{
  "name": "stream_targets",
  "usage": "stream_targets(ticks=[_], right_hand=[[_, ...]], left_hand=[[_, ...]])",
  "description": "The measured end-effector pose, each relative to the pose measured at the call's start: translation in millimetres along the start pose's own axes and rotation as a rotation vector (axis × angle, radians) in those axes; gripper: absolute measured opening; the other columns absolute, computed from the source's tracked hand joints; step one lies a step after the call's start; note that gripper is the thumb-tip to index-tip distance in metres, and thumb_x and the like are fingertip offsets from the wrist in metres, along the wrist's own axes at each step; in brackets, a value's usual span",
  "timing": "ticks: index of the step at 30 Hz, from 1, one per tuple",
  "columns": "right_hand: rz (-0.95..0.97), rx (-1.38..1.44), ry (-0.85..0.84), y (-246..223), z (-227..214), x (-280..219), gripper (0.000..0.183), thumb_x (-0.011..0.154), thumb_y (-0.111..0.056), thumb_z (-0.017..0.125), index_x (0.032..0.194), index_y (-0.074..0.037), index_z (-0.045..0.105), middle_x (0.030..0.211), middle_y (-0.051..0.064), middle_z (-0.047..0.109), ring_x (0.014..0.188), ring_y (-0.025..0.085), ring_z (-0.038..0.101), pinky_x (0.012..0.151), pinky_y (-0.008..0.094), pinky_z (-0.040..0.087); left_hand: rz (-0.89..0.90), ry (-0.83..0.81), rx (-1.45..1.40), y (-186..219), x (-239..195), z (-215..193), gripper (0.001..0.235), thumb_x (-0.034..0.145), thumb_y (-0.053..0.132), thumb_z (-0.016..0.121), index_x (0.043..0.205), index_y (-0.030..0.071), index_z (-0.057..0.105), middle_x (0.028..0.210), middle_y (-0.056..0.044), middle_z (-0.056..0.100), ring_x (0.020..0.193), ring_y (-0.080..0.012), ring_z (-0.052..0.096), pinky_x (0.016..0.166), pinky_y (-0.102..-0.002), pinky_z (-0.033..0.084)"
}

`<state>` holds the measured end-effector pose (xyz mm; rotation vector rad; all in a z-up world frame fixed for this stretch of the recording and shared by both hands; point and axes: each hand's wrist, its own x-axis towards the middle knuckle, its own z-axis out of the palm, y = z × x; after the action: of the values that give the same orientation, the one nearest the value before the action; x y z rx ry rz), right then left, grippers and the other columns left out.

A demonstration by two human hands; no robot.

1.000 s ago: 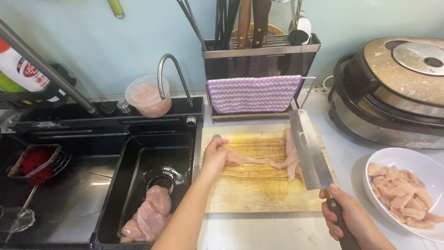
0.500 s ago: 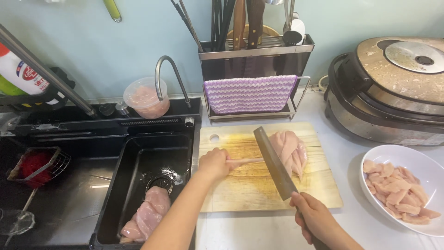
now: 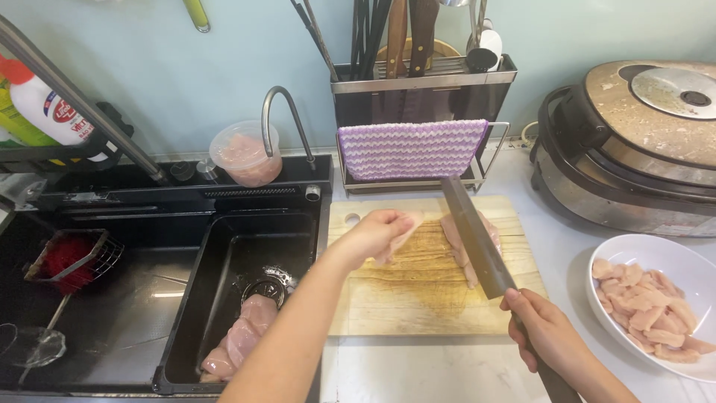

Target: Slice raw chicken breast into thin strips on a wooden cutting board.

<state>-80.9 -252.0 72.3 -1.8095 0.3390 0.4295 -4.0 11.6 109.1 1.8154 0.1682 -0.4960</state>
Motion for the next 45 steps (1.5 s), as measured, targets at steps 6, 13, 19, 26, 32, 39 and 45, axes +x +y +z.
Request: stream_targets(ticks=[6, 13, 19, 26, 32, 39, 45], right_hand=[[-0.049, -0.032, -0.064, 12.2, 2.3, -2.8, 0.038, 0.093, -0.026, 0.043, 0.086, 0.006, 0.063, 0.043, 0.013, 0.044, 0.024, 0.020, 0.034, 0.025, 0.029, 0.024], [0.131, -0.194, -0.089, -13.3, 44.2, -33.2, 0.030, 0.091, -0.025, 0.050, 0.087, 0.001, 0.064, 0.049, 0.012, 0.045, 0.032, 0.017, 0.029, 0.028, 0.028, 0.024], [0.172, -0.781, -0.119, -28.7, 56.5, -38.2, 0.032, 0.091, -0.043, 0.038, 0.089, -0.016, 0.056, 0.068, 0.003, 0.069, 0.039, 0.014, 0.051, 0.039, 0.022, 0.044], [0.183, -0.597, -0.054, -24.8, 47.6, -35.3, 0.034, 0.091, -0.038, 0.040, 0.090, -0.009, 0.059, 0.063, 0.007, 0.060, 0.036, 0.017, 0.046, 0.036, 0.025, 0.039], [0.176, -0.434, -0.002, -27.1, 46.9, -28.2, 0.036, 0.092, -0.034, 0.043, 0.092, -0.003, 0.061, 0.058, 0.011, 0.053, 0.033, 0.019, 0.041, 0.033, 0.028, 0.034], [0.114, -0.342, -0.063, -8.7, 54.9, -21.7, 0.030, 0.093, -0.028, 0.043, 0.090, -0.004, 0.061, 0.049, 0.009, 0.046, 0.032, 0.017, 0.036, 0.026, 0.027, 0.029], [0.215, -0.310, -0.155, -19.2, 76.3, -37.9, 0.033, 0.092, -0.032, 0.043, 0.087, -0.003, 0.059, 0.053, 0.011, 0.047, 0.031, 0.019, 0.039, 0.030, 0.028, 0.029]], left_hand=[[-0.079, 0.220, 0.531, -45.0, -5.0, 13.0, 0.025, 0.078, 0.030, 0.064, 0.089, 0.007, 0.064, 0.091, -0.009, 0.060, 0.079, -0.0200, 0.061, 0.075, -0.032, 0.049], [0.166, 0.487, 0.770, -84.7, 18.5, 42.1, 0.021, 0.089, 0.022, 0.046, 0.094, 0.008, 0.061, 0.092, -0.005, 0.058, 0.090, -0.0194, 0.050, 0.085, -0.035, 0.036], [0.645, 0.834, 0.835, -108.1, 28.8, 51.9, 0.013, 0.079, 0.015, 0.057, 0.086, 0.006, 0.053, 0.084, -0.010, 0.050, 0.076, -0.0238, 0.043, 0.069, -0.037, 0.031], [0.601, 0.773, 0.790, -108.7, 23.2, 41.9, 0.011, 0.080, 0.018, 0.057, 0.084, 0.008, 0.054, 0.083, -0.006, 0.052, 0.077, -0.0217, 0.046, 0.071, -0.035, 0.033], [0.556, 0.737, 0.749, -110.3, 16.0, 24.7, 0.009, 0.081, 0.020, 0.056, 0.083, 0.011, 0.055, 0.082, -0.002, 0.054, 0.078, -0.0198, 0.049, 0.073, -0.033, 0.034], [0.598, 0.837, 0.724, -118.0, 17.0, 29.9, 0.005, 0.077, 0.016, 0.055, 0.080, 0.012, 0.054, 0.077, -0.002, 0.053, 0.072, -0.0198, 0.049, 0.068, -0.032, 0.034], [0.570, 0.885, 0.798, -123.6, 27.1, 38.0, 0.013, 0.072, 0.014, 0.060, 0.083, 0.012, 0.053, 0.080, -0.004, 0.049, 0.075, -0.0201, 0.047, 0.067, -0.033, 0.032]])
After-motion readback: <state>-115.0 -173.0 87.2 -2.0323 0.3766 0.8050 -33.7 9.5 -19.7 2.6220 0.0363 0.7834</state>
